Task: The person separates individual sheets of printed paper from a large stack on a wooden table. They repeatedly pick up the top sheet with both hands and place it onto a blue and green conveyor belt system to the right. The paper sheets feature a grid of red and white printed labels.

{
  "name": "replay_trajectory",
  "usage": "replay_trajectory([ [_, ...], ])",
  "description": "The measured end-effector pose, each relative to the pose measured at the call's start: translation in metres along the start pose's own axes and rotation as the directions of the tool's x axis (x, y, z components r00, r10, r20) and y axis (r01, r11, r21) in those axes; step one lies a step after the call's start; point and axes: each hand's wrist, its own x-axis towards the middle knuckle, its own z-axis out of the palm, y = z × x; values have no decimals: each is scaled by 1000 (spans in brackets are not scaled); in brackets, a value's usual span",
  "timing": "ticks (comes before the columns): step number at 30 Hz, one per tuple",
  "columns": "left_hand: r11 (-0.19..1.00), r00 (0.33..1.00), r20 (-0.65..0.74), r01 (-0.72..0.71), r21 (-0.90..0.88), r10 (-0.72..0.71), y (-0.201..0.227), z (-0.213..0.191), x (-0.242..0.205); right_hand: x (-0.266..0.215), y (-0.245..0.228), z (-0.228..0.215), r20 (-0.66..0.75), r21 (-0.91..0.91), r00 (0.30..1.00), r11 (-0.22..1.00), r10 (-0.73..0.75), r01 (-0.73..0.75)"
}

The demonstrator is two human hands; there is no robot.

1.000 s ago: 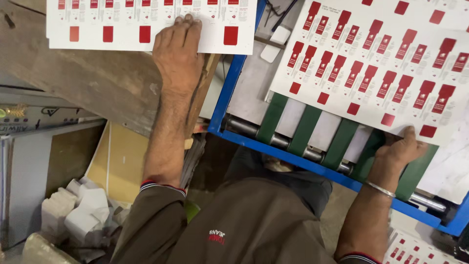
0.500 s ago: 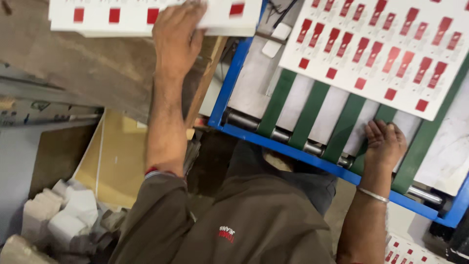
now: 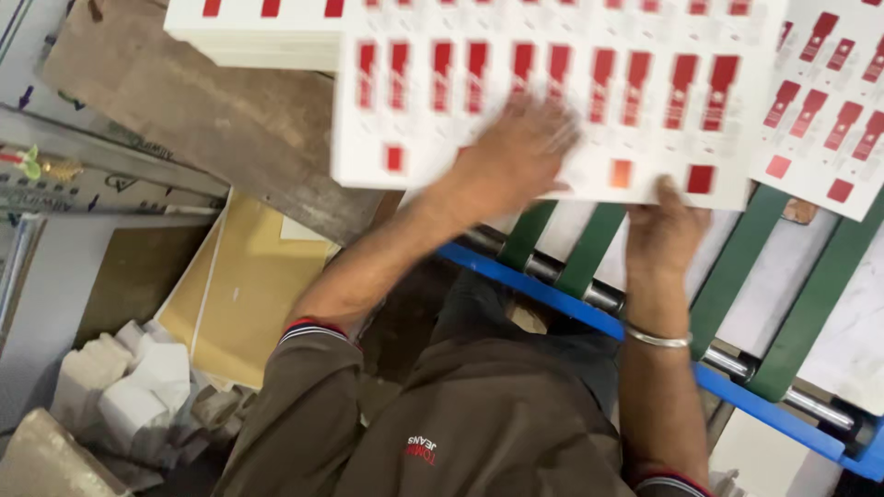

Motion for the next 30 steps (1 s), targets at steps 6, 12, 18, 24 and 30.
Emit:
replay_trajectory([
  [6, 921, 938, -159, 336, 198, -308, -125, -16, -39, 16, -49, -156, -346, -308, 883, 927, -319, 214],
  [12, 939, 911, -351, 294, 180, -218, -151, 15, -54, -8, -74, -250, -478, -488, 728, 837, -492, 245],
  [18, 937, 886, -442, 262, 230, -139, -154, 15, -68, -51, -70, -245, -554, -515, 718, 851, -422, 102],
  [24, 940, 889, -435, 260, 222, -143, -153, 6, -68, -51, -63, -204, -435, -386, 831, 906, -346, 175],
  [30, 943, 889, -429, 266, 199, -160, -152, 8, -74, -19, -61, -192, -452, -239, 862, 962, -232, 133],
])
